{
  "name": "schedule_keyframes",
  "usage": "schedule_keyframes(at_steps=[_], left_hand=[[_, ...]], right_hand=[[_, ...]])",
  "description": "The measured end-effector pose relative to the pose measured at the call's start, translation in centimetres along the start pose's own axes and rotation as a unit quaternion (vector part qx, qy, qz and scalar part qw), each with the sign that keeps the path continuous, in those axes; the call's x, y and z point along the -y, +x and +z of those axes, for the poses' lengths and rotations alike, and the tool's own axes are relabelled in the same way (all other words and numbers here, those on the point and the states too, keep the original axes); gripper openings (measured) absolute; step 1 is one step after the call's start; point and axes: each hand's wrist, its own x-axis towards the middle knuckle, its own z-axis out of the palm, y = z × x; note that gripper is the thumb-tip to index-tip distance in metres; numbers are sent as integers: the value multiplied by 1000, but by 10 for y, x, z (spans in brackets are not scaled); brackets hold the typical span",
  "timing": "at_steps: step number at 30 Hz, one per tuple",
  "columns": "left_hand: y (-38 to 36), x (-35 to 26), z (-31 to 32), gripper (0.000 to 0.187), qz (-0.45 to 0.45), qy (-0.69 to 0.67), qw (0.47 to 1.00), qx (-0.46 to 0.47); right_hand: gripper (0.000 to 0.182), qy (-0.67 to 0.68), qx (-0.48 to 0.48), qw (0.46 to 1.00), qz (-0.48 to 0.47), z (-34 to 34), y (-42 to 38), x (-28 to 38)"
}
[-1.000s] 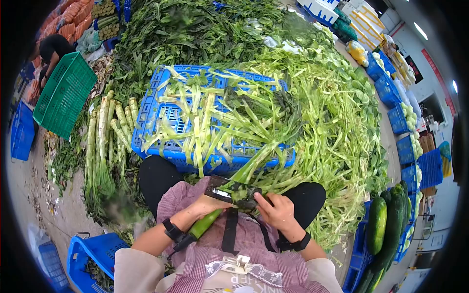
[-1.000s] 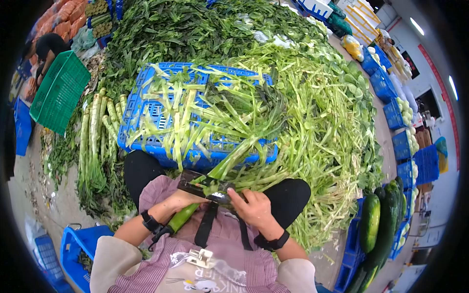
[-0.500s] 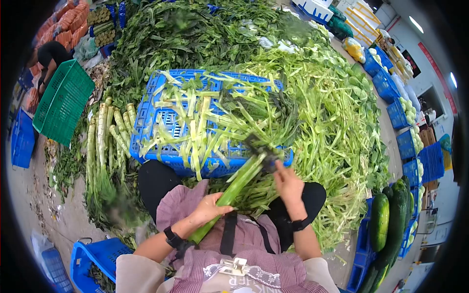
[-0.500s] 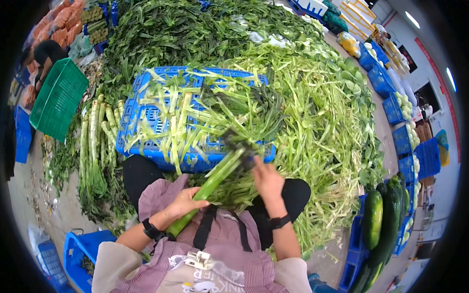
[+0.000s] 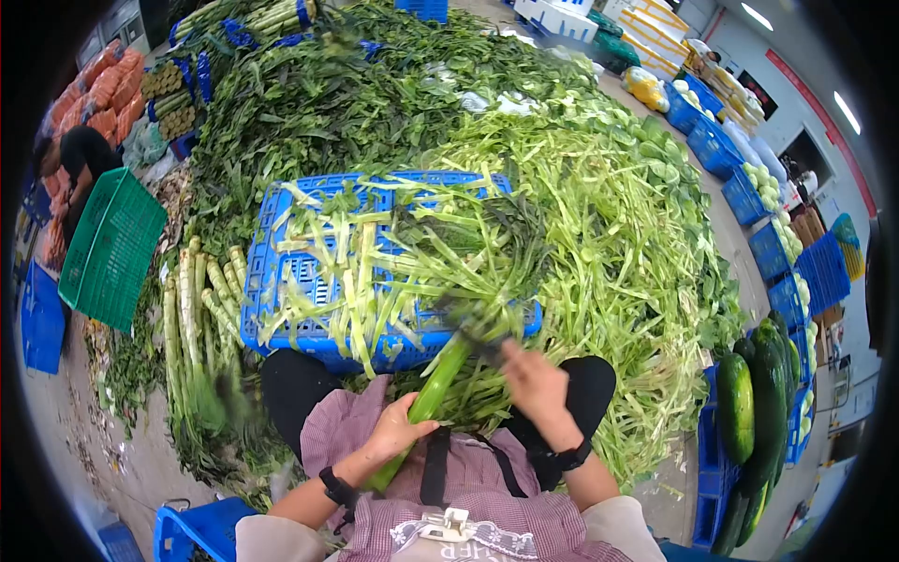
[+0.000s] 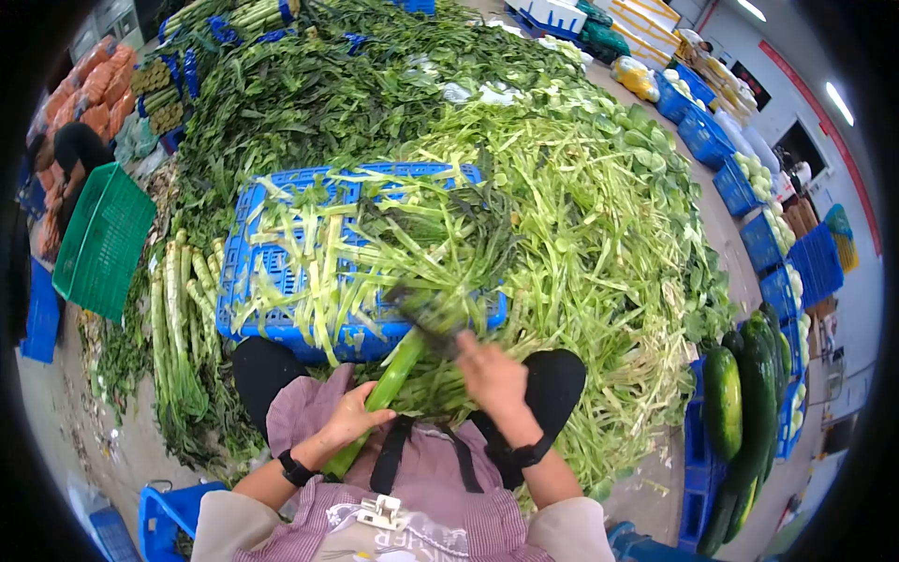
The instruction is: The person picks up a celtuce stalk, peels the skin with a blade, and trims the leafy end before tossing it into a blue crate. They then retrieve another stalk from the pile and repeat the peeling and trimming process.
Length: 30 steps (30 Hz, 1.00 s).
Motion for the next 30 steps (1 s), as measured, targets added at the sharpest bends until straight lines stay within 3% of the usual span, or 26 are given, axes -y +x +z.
schedule_keyframes(at_steps=[2, 3, 6, 9, 11, 12, 13, 14, 15, 17, 19, 22, 23, 25, 26, 27, 29, 30], left_hand=[[0, 0, 1, 53, 29, 43, 998, -28], [-1, 0, 1, 53, 31, 47, 998, -27], [-7, -13, 1, 51, 22, 45, 998, -29], [-7, -11, 1, 55, 50, 94, 994, -28], [-5, 1, -1, 60, 52, 51, 997, -22], [-2, 2, -4, 65, 48, 2, 999, -19], [-2, -5, -10, 65, 54, 6, 998, -17], [-5, -14, -17, 66, 20, -102, 994, 46], [-9, -24, -23, 67, -16, -205, 972, 110], [-12, -44, -31, 71, -14, -215, 965, 151], [-14, -54, -34, 68, -33, -344, 910, 230], [-16, -54, -33, 58, -28, -360, 890, 278], [-16, -53, -34, 61, -43, -365, 880, 302], [-19, -48, -29, 63, -67, -393, 850, 345], [-20, -49, -25, 63, -66, -394, 850, 343], [-22, -50, -19, 63, -79, -405, 835, 364], [-28, -48, -13, 62, -90, -426, 819, 375], [-27, -46, -11, 63, -90, -384, 852, 345]], right_hand=[[42, -2, 41, 989, -140, 10, -13, 18], [43, 19, 49, 987, -149, 16, -16, 24], [42, -25, 17, 998, -56, 26, 3, 3], [38, -93, -47, 992, 66, 37, 27, -58], [39, 73, -107, 977, 172, 39, 30, -103], [36, 285, -144, 899, 299, 29, 32, -110], [35, 479, -171, 761, 402, 16, 34, -112], [26, 563, -208, 701, 386, 2, 34, -114], [18, 543, -222, 703, 401, -14, 34, -107], [18, 536, -208, 709, 408, -19, 29, -110], [23, 536, -171, 735, 379, -19, 31, -100], [34, 633, -100, 703, 308, -17, 50, -82], [44, 693, -89, 665, 265, -18, 57, -74], [40, 801, -90, 548, 224, 18, 60, -74], [40, 802, -89, 547, 223, 26, 63, -71], [46, 851, -49, 486, 193, 32, 66, -66], [52, 894, 5, 415, 167, 30, 72, -43], [57, 879, 21, 453, 149, 7, 81, -22]])
